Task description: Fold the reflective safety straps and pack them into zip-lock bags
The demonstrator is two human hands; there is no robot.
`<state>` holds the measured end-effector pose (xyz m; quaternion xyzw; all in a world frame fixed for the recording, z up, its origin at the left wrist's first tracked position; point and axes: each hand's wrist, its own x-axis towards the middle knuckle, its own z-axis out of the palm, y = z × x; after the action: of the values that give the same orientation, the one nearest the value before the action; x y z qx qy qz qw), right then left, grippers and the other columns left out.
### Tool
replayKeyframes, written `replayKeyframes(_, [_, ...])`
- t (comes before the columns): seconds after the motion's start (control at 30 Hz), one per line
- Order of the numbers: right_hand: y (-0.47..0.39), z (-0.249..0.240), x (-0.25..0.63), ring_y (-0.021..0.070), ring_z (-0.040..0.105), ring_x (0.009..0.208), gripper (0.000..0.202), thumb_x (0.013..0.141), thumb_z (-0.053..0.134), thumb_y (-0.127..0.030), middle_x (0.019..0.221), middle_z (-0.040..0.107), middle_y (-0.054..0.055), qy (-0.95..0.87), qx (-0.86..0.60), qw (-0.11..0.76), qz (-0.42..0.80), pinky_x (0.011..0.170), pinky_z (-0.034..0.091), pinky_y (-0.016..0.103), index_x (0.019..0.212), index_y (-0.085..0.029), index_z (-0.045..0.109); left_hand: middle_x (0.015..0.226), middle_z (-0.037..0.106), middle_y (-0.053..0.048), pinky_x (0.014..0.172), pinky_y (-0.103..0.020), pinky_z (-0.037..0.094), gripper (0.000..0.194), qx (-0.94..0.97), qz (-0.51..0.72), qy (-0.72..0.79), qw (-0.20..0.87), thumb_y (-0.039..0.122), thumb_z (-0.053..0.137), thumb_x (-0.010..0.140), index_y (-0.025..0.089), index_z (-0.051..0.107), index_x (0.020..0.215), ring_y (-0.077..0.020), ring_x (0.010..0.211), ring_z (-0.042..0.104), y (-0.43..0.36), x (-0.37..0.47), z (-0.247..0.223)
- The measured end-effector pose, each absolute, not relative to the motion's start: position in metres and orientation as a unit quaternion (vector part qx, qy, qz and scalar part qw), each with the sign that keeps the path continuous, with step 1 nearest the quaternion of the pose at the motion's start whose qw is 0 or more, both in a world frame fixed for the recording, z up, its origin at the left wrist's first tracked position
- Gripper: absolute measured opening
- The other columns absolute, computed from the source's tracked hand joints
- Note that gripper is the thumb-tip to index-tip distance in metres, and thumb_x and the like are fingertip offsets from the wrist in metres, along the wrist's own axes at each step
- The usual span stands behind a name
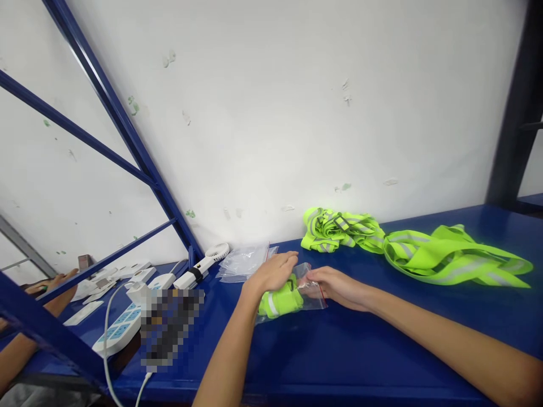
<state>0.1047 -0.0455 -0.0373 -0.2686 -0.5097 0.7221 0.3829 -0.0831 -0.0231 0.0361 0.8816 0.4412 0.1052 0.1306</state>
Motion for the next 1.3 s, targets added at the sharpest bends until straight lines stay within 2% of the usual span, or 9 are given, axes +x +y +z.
replayKeyframes(0.07, [-0.044,-0.038,0.102,0.0193,0.067,0.091,0.026,0.08,0.069,-0.037,0.095,0.069,0.009,-0.49,-0.307,0.394,0.715,0.088,0.05,0.033,0.087,-0.013,0.07,0.107,0.069,-0.006,0.09,-0.036,0.043,0.046,0.875,0.101,0.456,0.129,0.032,0.021,0.095,0.023,0.066,0.102,-0.0229,0.101,0.061,-0.006,-0.078,0.028])
replayKeyframes(0.13, [-0.043,-0.04,0.098,0.0176,0.069,0.082,0.022,0.081,0.067,-0.033,0.095,0.069,0.009,-0.481,-0.339,0.42,0.691,0.078,0.054,0.031,0.091,-0.013,0.068,0.092,0.07,-0.004,0.079,-0.032,0.044,0.04,0.871,0.104,0.461,0.132,0.032,0.029,0.092,0.022,0.066,0.081,-0.0216,0.088,0.063,0.006,-0.072,0.012])
replayKeyframes(0.23, [-0.041,-0.042,0.092,0.0156,0.069,0.065,0.02,0.083,0.061,-0.022,0.089,0.069,0.007,-0.484,-0.383,0.452,0.644,0.059,0.055,0.027,0.102,-0.015,0.064,0.077,0.068,-0.003,0.067,-0.028,0.043,0.042,0.857,0.136,0.477,0.142,0.031,0.029,0.091,0.02,0.062,0.068,-0.0181,0.073,0.061,0.013,-0.067,-0.01])
replayKeyframes(0.33, [-0.041,-0.044,0.09,0.015,0.066,0.052,0.024,0.081,0.059,-0.016,0.078,0.068,0.003,-0.491,-0.428,0.463,0.602,0.046,0.053,0.026,0.105,-0.016,0.059,0.074,0.067,-0.003,0.063,-0.026,0.04,0.038,0.844,0.17,0.486,0.15,0.034,0.032,0.091,0.019,0.063,0.077,-0.016,0.068,0.06,0.011,-0.068,-0.019])
replayKeyframes(0.43, [-0.04,-0.045,0.094,0.0127,0.06,0.043,0.008,0.078,0.064,-0.019,0.061,0.063,0.0,-0.511,-0.477,0.463,0.545,0.037,0.048,0.022,0.083,-0.014,0.059,0.075,0.067,-0.002,0.061,-0.025,0.039,0.035,0.832,0.217,0.483,0.165,0.04,0.037,0.09,0.017,0.062,0.083,-0.015,0.066,0.058,0.009,-0.07,-0.019])
replayKeyframes(0.57, [-0.037,-0.043,0.101,0.0091,0.053,0.038,0.017,0.075,0.07,-0.023,0.052,0.059,-0.001,-0.546,-0.504,0.426,0.516,0.027,0.032,0.016,0.07,-0.015,0.056,0.077,0.066,-0.002,0.065,-0.026,0.04,0.031,0.831,0.255,0.469,0.157,0.04,0.04,0.091,0.018,0.06,0.084,-0.0145,0.068,0.057,0.007,-0.07,-0.019])
replayKeyframes(0.87, [-0.034,-0.033,0.106,0.0049,0.037,0.037,0.021,0.075,0.071,-0.032,0.042,0.042,-0.008,-0.537,-0.493,0.378,0.571,0.031,0.024,0.015,0.069,-0.014,0.061,0.081,0.061,-0.001,0.068,-0.026,0.038,0.023,0.829,0.314,0.455,0.078,0.031,0.04,0.093,0.02,0.06,0.088,-0.0155,0.075,0.053,-0.007,-0.063,-0.009])
replayKeyframes(1.03, [-0.033,-0.036,0.107,0.0046,0.038,0.04,0.027,0.065,0.078,-0.036,0.048,0.046,-0.007,-0.519,-0.455,0.419,0.59,0.033,0.022,0.016,0.07,-0.015,0.062,0.083,0.06,-0.001,0.07,-0.027,0.039,0.026,0.829,0.32,0.455,0.066,0.034,0.036,0.095,0.021,0.058,0.091,-0.0161,0.078,0.053,-0.015,-0.06,-0.004])
replayKeyframes(1.3, [-0.032,-0.04,0.109,0.0045,0.036,0.038,0.029,0.067,0.076,-0.04,0.044,0.047,-0.006,-0.53,-0.439,0.432,0.583,0.035,0.022,0.018,0.069,-0.014,0.063,0.084,0.059,-0.002,0.071,-0.027,0.04,0.025,0.822,0.331,0.46,0.062,0.033,0.033,0.097,0.021,0.054,0.091,-0.0169,0.081,0.054,-0.018,-0.06,-0.005])
